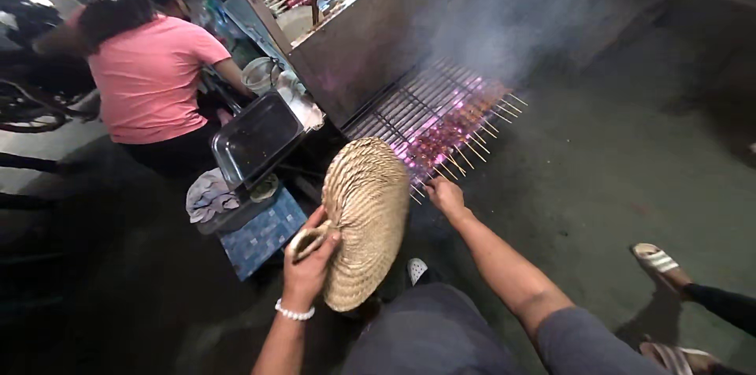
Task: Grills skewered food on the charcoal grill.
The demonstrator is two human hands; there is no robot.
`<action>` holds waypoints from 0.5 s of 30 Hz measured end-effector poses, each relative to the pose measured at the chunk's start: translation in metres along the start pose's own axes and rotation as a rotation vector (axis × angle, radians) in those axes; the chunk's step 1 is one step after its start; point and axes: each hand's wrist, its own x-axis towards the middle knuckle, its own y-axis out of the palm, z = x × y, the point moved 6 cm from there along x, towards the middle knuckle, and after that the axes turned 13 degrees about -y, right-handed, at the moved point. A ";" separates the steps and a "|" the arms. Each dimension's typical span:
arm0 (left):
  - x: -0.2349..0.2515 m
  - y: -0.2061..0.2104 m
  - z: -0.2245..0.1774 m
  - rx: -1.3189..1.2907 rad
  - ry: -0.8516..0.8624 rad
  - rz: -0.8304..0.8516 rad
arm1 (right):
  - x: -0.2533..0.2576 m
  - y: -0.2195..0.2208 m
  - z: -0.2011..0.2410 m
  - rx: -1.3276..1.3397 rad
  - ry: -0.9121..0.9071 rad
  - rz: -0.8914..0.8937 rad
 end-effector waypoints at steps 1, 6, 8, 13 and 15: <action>0.002 -0.004 0.001 0.041 0.015 -0.037 | 0.000 -0.004 -0.001 0.012 0.021 -0.032; 0.005 0.008 -0.007 0.277 0.203 -0.044 | 0.009 -0.005 -0.011 -0.011 0.120 -0.014; 0.004 0.015 -0.005 0.032 0.026 0.005 | 0.009 -0.003 -0.014 0.027 0.122 -0.012; -0.003 0.005 -0.005 0.091 0.063 -0.011 | 0.002 -0.006 -0.020 0.154 0.096 -0.111; -0.005 0.002 -0.006 0.095 0.092 -0.011 | 0.001 -0.008 -0.022 0.147 0.103 -0.132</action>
